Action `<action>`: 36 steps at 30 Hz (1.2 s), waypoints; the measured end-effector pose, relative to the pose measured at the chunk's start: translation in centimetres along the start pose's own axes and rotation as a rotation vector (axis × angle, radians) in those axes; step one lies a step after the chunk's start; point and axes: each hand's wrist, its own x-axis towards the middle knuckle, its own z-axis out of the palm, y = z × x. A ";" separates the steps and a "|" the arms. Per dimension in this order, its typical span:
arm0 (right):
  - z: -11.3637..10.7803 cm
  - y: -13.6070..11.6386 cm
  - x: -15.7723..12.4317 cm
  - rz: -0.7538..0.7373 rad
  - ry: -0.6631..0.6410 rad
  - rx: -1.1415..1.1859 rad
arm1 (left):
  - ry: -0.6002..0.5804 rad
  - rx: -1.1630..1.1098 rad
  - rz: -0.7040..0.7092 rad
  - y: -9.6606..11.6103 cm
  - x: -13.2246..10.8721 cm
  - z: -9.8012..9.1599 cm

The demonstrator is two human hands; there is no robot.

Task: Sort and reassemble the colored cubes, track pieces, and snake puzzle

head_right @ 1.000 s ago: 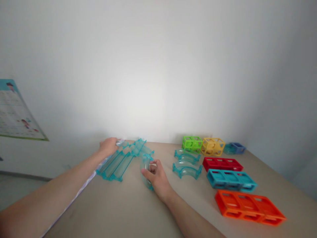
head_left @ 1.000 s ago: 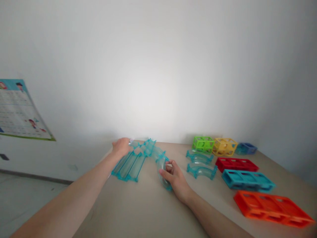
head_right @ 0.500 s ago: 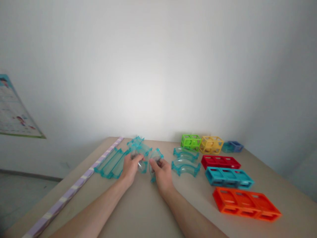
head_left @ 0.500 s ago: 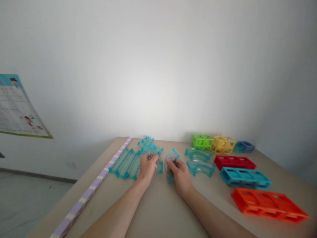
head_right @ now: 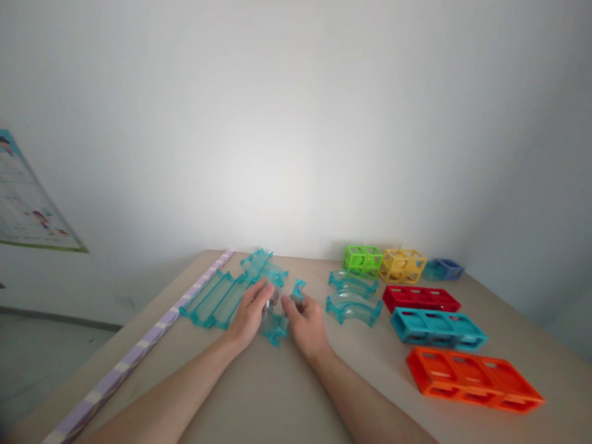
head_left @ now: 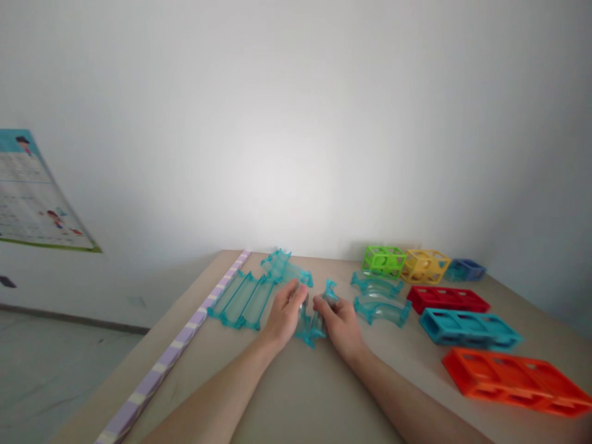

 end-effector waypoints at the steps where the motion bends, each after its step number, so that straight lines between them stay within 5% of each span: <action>1: 0.0 0.0 0.0 -0.008 -0.027 -0.007 | -0.002 0.013 0.006 0.0 0.0 0.0; 7: -0.1 -0.4 -0.3 -0.072 -0.175 -0.058 | 0.022 0.052 0.016 -0.5 0.1 0.0; 13: -0.4 -0.3 0.0 -0.256 0.009 -0.160 | 0.054 -0.059 -0.095 -0.6 0.4 -0.1; 18: -1.6 -1.4 -0.1 -0.699 0.155 -0.511 | 0.092 -0.214 -0.224 -0.6 0.5 0.1; 22: -2.0 -2.4 -0.5 -0.942 -0.031 -0.630 | 0.047 -0.483 -0.476 -0.3 0.3 0.8; 29: -1.8 -2.5 -0.8 -0.957 -0.336 -0.540 | -0.100 -0.773 -0.610 0.8 0.3 0.9; 36: -1.9 -2.3 -0.6 -0.874 -0.201 -0.477 | -0.156 -0.790 -0.415 0.4 0.4 0.3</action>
